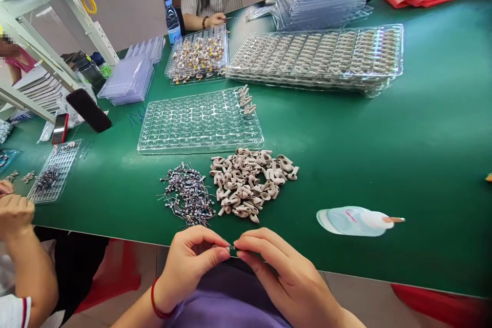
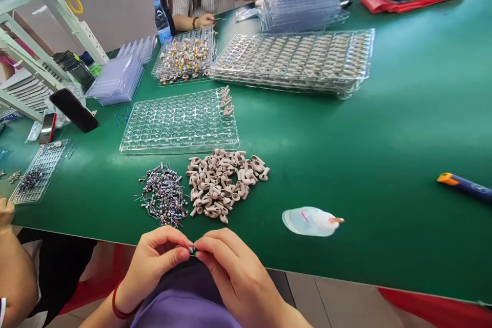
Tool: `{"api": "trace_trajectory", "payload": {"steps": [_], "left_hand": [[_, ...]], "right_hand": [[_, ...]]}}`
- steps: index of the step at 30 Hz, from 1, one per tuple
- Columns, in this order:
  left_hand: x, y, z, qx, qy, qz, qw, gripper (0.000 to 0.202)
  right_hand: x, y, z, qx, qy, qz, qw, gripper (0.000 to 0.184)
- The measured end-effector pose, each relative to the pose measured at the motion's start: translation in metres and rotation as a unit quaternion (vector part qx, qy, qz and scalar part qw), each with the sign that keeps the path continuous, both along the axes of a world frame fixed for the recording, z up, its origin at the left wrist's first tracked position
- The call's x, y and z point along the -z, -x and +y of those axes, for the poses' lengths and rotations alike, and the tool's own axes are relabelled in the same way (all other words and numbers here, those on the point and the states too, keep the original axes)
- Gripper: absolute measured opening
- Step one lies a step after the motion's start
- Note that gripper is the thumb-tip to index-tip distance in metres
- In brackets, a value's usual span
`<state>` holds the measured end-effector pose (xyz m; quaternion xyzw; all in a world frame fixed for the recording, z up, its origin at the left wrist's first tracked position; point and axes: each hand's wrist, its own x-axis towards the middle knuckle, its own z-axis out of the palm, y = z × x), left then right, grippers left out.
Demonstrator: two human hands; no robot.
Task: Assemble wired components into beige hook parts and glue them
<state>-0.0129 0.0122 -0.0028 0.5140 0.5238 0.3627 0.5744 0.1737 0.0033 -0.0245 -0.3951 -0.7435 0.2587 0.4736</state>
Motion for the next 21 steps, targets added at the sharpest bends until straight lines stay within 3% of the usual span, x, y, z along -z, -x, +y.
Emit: {"api": "trace_trajectory", "payload": {"steps": [12, 16, 21], "left_hand": [[-0.002, -0.016, 0.0, -0.014, -0.038, -0.046, 0.998, 0.014], [-0.003, -0.018, -0.002, -0.01, -0.091, -0.043, 0.995, 0.007], [-0.007, -0.02, -0.002, -0.017, -0.16, -0.018, 0.987, 0.002]], "right_hand": [[-0.007, -0.006, -0.004, -0.004, -0.01, 0.062, 0.998, 0.011], [-0.008, -0.009, -0.007, 0.026, -0.016, 0.079, 0.996, 0.016], [-0.012, -0.013, -0.01, 0.071, 0.033, 0.093, 0.993, 0.006]]}}
